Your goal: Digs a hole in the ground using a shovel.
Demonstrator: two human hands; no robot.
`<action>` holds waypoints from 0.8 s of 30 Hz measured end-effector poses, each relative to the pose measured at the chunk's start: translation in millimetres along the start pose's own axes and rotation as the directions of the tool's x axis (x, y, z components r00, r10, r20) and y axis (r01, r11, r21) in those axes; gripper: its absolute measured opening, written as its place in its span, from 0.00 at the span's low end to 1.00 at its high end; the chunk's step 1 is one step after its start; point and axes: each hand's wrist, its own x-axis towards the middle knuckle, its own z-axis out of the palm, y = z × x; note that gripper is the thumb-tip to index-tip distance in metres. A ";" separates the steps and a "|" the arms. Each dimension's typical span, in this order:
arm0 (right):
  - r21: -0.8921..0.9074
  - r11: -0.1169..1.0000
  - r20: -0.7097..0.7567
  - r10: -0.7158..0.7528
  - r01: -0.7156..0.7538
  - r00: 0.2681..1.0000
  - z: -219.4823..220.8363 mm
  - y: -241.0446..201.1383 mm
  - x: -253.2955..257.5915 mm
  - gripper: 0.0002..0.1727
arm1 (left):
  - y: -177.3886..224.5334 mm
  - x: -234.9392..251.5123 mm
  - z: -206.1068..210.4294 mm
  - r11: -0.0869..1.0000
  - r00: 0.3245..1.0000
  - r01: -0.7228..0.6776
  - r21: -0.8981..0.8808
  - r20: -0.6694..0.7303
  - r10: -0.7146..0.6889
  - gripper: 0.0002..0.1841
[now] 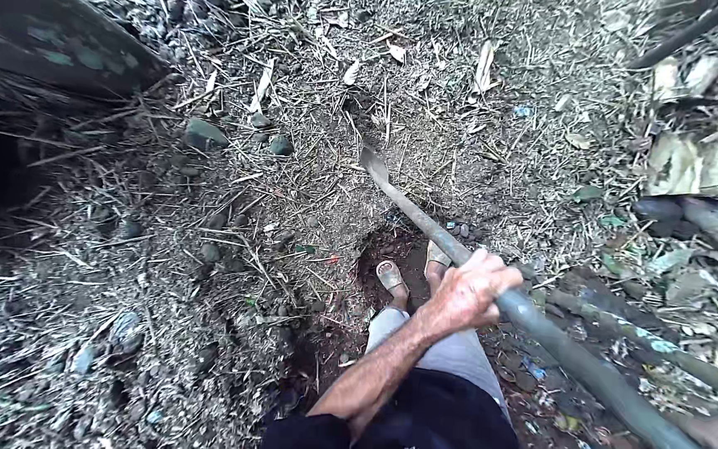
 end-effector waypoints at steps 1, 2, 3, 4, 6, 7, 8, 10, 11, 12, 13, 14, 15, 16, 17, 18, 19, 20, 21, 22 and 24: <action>-0.035 0.999 0.015 -0.040 0.041 0.999 17.0 4.1 22.8 0.18 | -26.0 8.5 -0.3 1.000 1.000 0.007 0.001 -0.024 -0.007 0.15; -0.077 0.992 -0.033 -0.101 0.098 0.994 46.2 14.4 44.5 0.17 | -58.7 16.0 1.2 1.000 0.999 0.016 0.007 -0.028 -0.015 0.14; -0.079 0.991 -0.108 -0.120 0.112 0.987 78.5 24.0 63.8 0.18 | -88.8 22.7 -0.1 0.999 1.000 0.022 0.032 -0.016 -0.021 0.13; -0.008 0.997 -0.145 -0.074 0.073 0.987 106.0 29.0 78.5 0.18 | -113.9 28.7 -7.7 0.997 0.998 0.044 0.064 0.031 -0.046 0.14; 0.165 0.986 -0.136 0.044 -0.021 0.990 147.4 31.1 85.1 0.15 | -145.1 24.9 -18.1 0.986 0.988 0.066 0.153 0.125 -0.086 0.15; 0.190 0.981 -0.143 0.060 -0.032 0.988 160.9 30.6 86.0 0.16 | -152.0 22.5 -23.0 0.980 0.984 0.077 0.181 0.147 -0.104 0.14; 0.190 0.981 -0.154 0.060 -0.030 0.986 170.3 29.9 83.7 0.16 | -155.2 19.6 -26.4 0.978 0.978 0.095 0.187 0.163 -0.127 0.14; 0.180 0.983 -0.159 0.054 -0.025 0.986 176.3 30.7 65.2 0.16 | -150.1 2.2 -15.9 0.977 0.974 0.139 0.161 0.155 -0.164 0.12; 0.167 0.986 -0.181 0.035 -0.004 0.983 169.6 32.8 58.6 0.15 | -141.9 -1.7 -9.3 0.979 0.979 0.139 0.147 0.129 -0.158 0.10; 0.149 0.989 -0.219 0.008 0.025 0.976 156.1 33.7 55.1 0.16 | -130.6 1.4 -6.8 0.983 0.984 0.122 0.136 0.110 -0.138 0.09; 0.124 0.991 -0.240 -0.011 0.041 0.971 137.2 33.3 47.0 0.17 | -114.4 3.7 -4.6 0.986 0.986 0.111 0.125 0.109 -0.125 0.10; 0.093 0.995 -0.235 -0.009 0.031 0.972 113.4 31.0 32.9 0.18 | -93.8 0.9 0.9 0.988 0.987 0.100 0.119 0.118 -0.114 0.12; 0.064 0.998 -0.217 0.000 0.014 0.976 86.6 26.7 19.1 0.19 | -70.3 -1.8 5.4 0.990 0.987 0.081 0.116 0.129 -0.096 0.14; 0.035 0.999 -0.187 -0.004 0.011 0.982 59.2 21.6 6.2 0.19 | -44.4 -2.5 5.9 0.993 0.987 0.061 0.103 0.143 -0.076 0.16; 0.005 1.000 -0.146 -0.023 0.024 0.989 33.5 15.9 -6.7 0.19 | -17.6 -5.1 5.8 0.996 0.987 0.043 0.078 0.153 -0.054 0.17; -0.013 0.999 -0.095 -0.042 0.041 0.995 11.4 9.3 -18.3 0.19 | 6.1 -9.1 6.1 0.998 0.987 0.030 0.053 0.155 -0.038 0.18; -0.019 0.999 -0.047 -0.047 0.047 0.998 -6.3 2.1 -28.5 0.20 | 24.7 -13.8 7.1 0.999 0.990 0.019 0.029 0.140 -0.023 0.18; -0.021 0.999 -0.010 -0.046 0.046 0.999 -18.5 -4.2 -34.2 0.21 | 35.8 -18.0 9.0 1.000 0.993 0.012 0.005 0.116 -0.013 0.16; -0.018 0.999 0.018 -0.038 0.039 0.999 -23.8 -7.9 -32.8 0.20 | 37.6 -18.9 10.2 1.000 0.995 0.016 -0.008 0.097 -0.015 0.15; -0.020 0.999 0.032 -0.036 0.037 0.999 -20.5 -7.0 -24.2 0.19 | 27.5 -15.0 11.3 1.000 0.998 0.010 -0.015 0.068 -0.009 0.15; -0.070 0.995 -0.038 -0.079 0.076 0.996 12.1 9.6 2.3 0.16 | -17.3 -0.7 17.7 0.999 0.999 -0.044 -0.011 0.000 0.044 0.13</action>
